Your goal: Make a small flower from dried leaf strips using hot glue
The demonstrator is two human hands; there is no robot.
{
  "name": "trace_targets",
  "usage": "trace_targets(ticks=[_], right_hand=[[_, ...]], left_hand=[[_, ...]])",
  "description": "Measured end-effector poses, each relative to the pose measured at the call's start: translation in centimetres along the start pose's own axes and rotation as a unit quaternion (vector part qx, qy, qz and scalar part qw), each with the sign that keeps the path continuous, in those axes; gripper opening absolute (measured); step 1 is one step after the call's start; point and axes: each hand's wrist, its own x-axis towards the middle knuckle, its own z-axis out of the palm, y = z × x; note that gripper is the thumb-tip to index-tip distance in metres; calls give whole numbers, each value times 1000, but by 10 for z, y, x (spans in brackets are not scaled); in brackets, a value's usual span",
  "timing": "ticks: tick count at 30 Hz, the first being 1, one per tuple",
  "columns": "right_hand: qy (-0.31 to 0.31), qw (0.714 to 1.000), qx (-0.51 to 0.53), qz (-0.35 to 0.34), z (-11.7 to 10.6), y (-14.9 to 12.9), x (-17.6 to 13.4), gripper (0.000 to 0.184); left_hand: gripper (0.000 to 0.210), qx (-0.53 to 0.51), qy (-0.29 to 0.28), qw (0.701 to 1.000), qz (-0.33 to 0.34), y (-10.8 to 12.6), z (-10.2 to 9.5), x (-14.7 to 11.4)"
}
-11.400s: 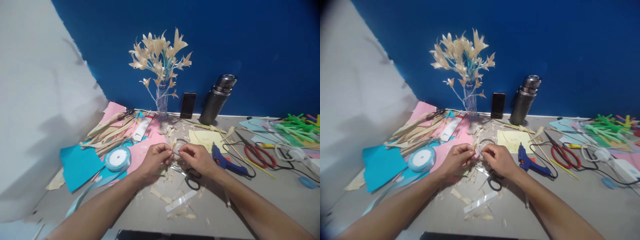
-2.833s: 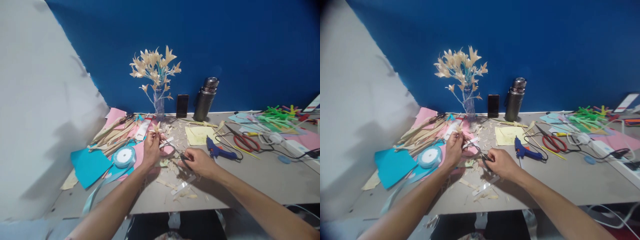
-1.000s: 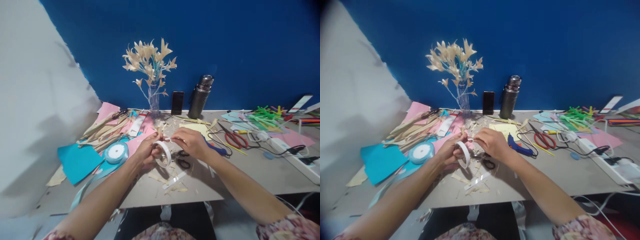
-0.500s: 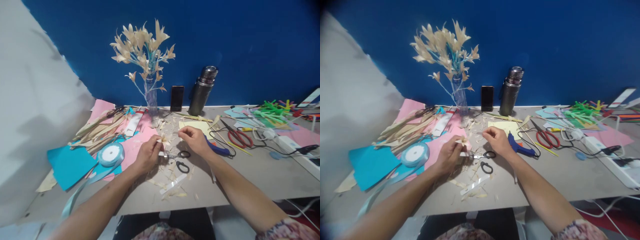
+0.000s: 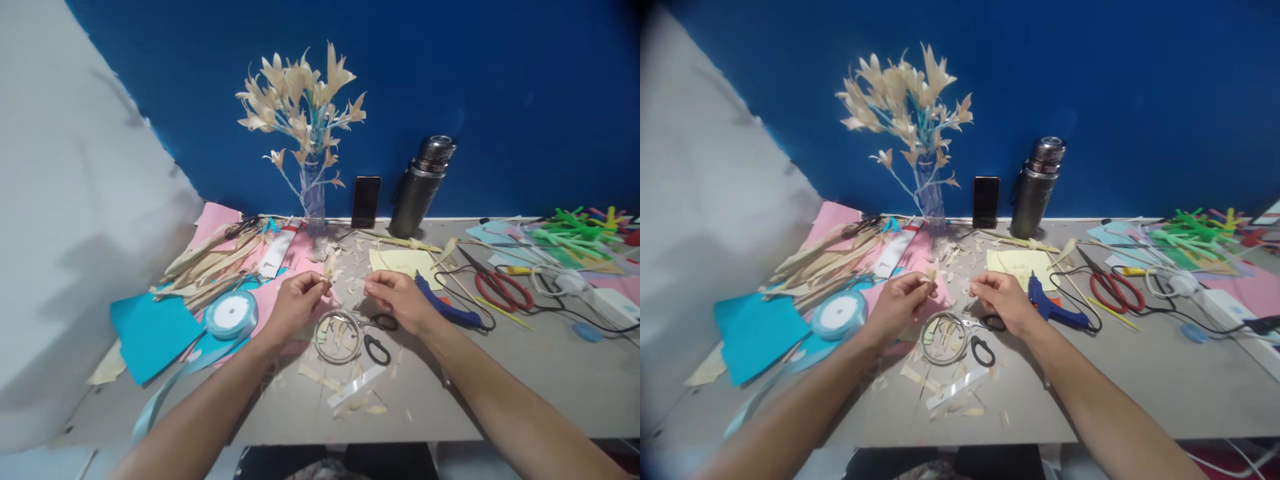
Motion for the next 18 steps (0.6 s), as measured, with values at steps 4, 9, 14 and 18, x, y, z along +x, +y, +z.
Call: trace_targets(ticks=[4, 9, 14, 18], right_hand=[[7, 1000, 5, -6, -2, 0, 2, 33], [10, 1000, -3, -13, -5, -1, 3, 33], [9, 1000, 6, -9, -3, -2, 2, 34], [6, 1000, -3, -3, -1, -4, 1, 33]], left_hand=[[7, 93, 7, 994, 56, -3, -5, 7], [12, 125, 46, 990, 50, -13, -12, 16], [10, 45, 46, 997, 36, -27, -19, 23], [27, 121, 112, 985, 55, -23, -27, 27]])
